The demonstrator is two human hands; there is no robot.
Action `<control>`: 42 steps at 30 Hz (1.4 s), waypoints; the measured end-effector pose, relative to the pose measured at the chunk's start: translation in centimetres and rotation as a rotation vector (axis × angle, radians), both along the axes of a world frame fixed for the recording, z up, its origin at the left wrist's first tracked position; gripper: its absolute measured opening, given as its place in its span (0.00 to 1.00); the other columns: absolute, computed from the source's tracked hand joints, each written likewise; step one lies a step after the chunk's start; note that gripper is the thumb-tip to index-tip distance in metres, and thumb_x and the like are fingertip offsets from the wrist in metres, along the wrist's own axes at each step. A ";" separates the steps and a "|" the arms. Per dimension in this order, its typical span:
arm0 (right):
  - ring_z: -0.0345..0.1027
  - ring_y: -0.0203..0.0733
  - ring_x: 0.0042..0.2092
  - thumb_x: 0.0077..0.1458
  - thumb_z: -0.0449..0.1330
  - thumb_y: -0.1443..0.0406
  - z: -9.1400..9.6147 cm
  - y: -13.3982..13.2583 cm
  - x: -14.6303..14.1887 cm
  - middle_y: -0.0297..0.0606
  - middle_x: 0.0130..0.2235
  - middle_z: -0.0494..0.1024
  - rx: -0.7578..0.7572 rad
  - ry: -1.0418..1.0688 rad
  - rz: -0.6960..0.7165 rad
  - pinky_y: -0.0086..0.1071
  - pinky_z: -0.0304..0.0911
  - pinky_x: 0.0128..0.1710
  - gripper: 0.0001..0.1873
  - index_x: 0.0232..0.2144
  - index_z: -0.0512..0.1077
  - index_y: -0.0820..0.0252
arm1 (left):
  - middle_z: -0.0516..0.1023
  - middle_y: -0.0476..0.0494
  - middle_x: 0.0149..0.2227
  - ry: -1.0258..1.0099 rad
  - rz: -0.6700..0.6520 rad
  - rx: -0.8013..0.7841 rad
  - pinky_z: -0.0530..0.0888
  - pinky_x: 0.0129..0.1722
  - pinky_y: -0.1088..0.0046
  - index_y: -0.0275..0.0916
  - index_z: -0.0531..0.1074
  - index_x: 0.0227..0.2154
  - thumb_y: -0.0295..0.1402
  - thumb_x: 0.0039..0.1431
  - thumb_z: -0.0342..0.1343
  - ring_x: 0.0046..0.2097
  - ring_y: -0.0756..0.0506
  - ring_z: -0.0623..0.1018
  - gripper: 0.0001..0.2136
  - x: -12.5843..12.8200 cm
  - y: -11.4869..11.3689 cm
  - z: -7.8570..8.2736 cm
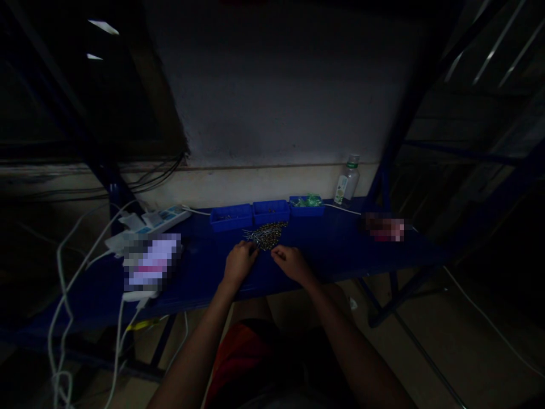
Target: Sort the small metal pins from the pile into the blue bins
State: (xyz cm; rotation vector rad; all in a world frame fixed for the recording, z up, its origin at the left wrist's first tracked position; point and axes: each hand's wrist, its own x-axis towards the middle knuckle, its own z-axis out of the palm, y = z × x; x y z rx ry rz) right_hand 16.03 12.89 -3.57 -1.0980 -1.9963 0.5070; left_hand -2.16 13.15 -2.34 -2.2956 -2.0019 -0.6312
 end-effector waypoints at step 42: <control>0.68 0.34 0.31 0.56 0.52 0.64 0.2 -0.4 -0.1 0.34 0.29 0.75 -0.014 -0.040 0.024 0.24 0.57 0.31 0.08 0.33 0.70 0.58 | 0.76 0.45 0.34 -0.325 -0.274 -0.042 0.67 0.39 0.72 0.40 0.71 0.35 0.37 0.58 0.47 0.39 0.45 0.73 0.10 0.7 -2.5 0.3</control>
